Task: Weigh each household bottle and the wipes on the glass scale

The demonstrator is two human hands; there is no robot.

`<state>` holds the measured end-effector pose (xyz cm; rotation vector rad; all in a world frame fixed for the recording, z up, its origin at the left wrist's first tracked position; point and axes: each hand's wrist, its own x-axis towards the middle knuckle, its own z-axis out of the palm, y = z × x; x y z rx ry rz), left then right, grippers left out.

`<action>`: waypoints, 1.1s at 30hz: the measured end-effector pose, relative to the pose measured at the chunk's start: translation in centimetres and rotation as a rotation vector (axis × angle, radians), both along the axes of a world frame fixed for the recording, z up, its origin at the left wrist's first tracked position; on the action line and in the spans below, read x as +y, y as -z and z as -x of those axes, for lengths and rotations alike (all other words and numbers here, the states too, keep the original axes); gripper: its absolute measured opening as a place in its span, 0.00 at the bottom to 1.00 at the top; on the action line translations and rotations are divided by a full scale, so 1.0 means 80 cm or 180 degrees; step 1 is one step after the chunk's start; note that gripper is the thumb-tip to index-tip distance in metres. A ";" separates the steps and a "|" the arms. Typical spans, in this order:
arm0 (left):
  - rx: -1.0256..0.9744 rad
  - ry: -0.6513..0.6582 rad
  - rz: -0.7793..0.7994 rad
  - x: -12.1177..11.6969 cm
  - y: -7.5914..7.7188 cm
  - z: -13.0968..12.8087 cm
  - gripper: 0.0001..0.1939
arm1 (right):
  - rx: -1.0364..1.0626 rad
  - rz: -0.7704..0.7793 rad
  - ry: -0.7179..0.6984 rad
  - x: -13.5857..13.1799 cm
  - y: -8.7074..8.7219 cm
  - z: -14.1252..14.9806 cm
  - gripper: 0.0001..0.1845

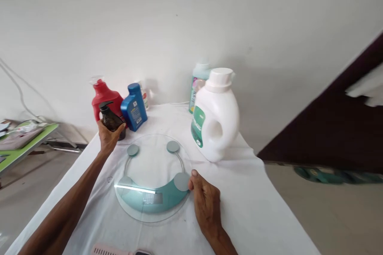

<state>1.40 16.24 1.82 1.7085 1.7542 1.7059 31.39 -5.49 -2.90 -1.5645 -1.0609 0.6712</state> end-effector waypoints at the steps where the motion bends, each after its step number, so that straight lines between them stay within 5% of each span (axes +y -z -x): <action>1: 0.0096 -0.0216 0.0061 0.003 0.003 -0.003 0.41 | 0.0064 0.0019 -0.0012 0.000 -0.001 0.001 0.34; 3: 0.0231 -0.0585 0.0178 0.005 0.004 -0.010 0.45 | 0.0156 0.0031 -0.0034 0.001 -0.004 0.002 0.34; 10: 0.0356 -0.0785 0.0691 -0.005 -0.020 -0.015 0.59 | 0.0297 -0.0121 -0.0143 0.003 -0.012 0.005 0.34; 14: 0.0507 -0.0655 0.0369 -0.042 -0.027 -0.015 0.56 | 0.0176 -0.0325 -0.0174 -0.002 -0.014 0.006 0.33; 17: 0.0681 -0.0374 0.0191 -0.092 -0.015 -0.019 0.50 | -0.0097 -0.0515 0.0096 -0.007 -0.024 0.001 0.30; 20: 0.0552 0.0249 0.0824 -0.139 0.004 -0.022 0.49 | -0.0421 -0.0890 0.0862 -0.005 -0.052 -0.017 0.22; 23: 0.0174 0.0543 0.1389 -0.164 0.022 -0.020 0.49 | -0.0674 -0.1317 0.1545 0.014 -0.092 -0.045 0.29; 27: -0.0038 0.0699 0.1398 -0.167 0.040 -0.015 0.45 | -0.0223 -0.0892 0.1201 0.058 -0.129 -0.078 0.36; 30: -0.0062 0.0810 0.1245 -0.166 0.051 -0.015 0.39 | 0.0172 -0.0534 0.1023 0.090 -0.131 -0.089 0.31; 33: -0.0097 0.0849 0.1142 -0.167 0.060 -0.017 0.35 | 0.0590 -0.0734 0.1138 0.115 -0.123 -0.088 0.30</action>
